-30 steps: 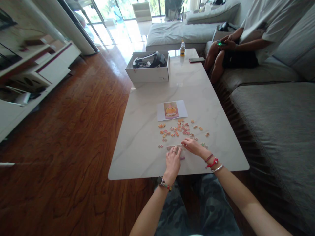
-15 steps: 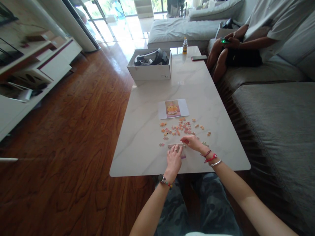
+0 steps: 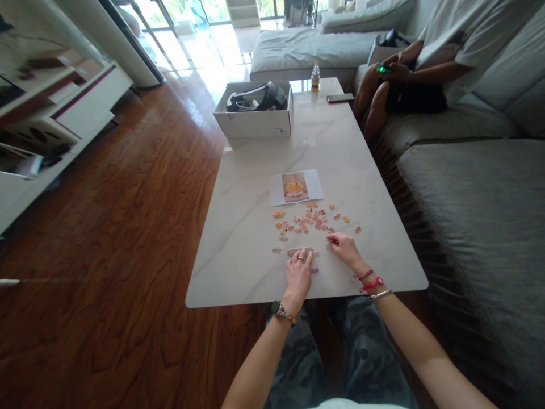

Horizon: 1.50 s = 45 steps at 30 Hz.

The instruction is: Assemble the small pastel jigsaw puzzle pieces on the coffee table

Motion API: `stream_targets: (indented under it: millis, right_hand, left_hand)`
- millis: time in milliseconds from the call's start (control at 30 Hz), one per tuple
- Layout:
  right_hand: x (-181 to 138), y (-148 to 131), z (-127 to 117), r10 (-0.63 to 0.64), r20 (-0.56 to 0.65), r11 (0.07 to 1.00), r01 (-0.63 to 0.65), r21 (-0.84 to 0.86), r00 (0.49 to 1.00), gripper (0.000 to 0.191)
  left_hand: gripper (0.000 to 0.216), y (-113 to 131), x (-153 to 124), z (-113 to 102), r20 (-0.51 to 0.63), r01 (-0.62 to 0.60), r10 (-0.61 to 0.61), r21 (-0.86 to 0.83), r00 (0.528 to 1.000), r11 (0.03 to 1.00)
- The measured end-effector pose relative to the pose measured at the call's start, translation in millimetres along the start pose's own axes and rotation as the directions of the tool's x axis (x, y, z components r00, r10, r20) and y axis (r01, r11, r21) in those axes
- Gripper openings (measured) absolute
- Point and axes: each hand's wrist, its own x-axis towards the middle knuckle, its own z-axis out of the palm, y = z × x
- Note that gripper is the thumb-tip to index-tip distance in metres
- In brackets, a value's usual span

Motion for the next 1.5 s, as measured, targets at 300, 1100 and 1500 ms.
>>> stream_targets:
  millis: [300,1100,1500]
  right_hand:
    - [-38.8,18.7,-36.5,-0.025,-0.049,0.992,0.019,-0.125,0.998,0.018]
    - [6.3,-29.4,18.0,0.075,0.128,0.994,-0.084,0.065,0.989,0.01]
    - [-6.5,-17.6,37.1,0.149,-0.008,0.986,-0.148,0.071,0.989,0.016]
  left_hand:
    - [0.047,-1.7,3.0,-0.9,0.019,0.011,-0.011,0.0,1.0,1.0]
    - [0.049,-1.6,-0.6,-2.8,0.035,0.017,-0.016,-0.038,0.999,0.999]
    - [0.046,-1.1,0.0,-3.6,0.021,0.011,-0.01,-0.045,1.0,0.999]
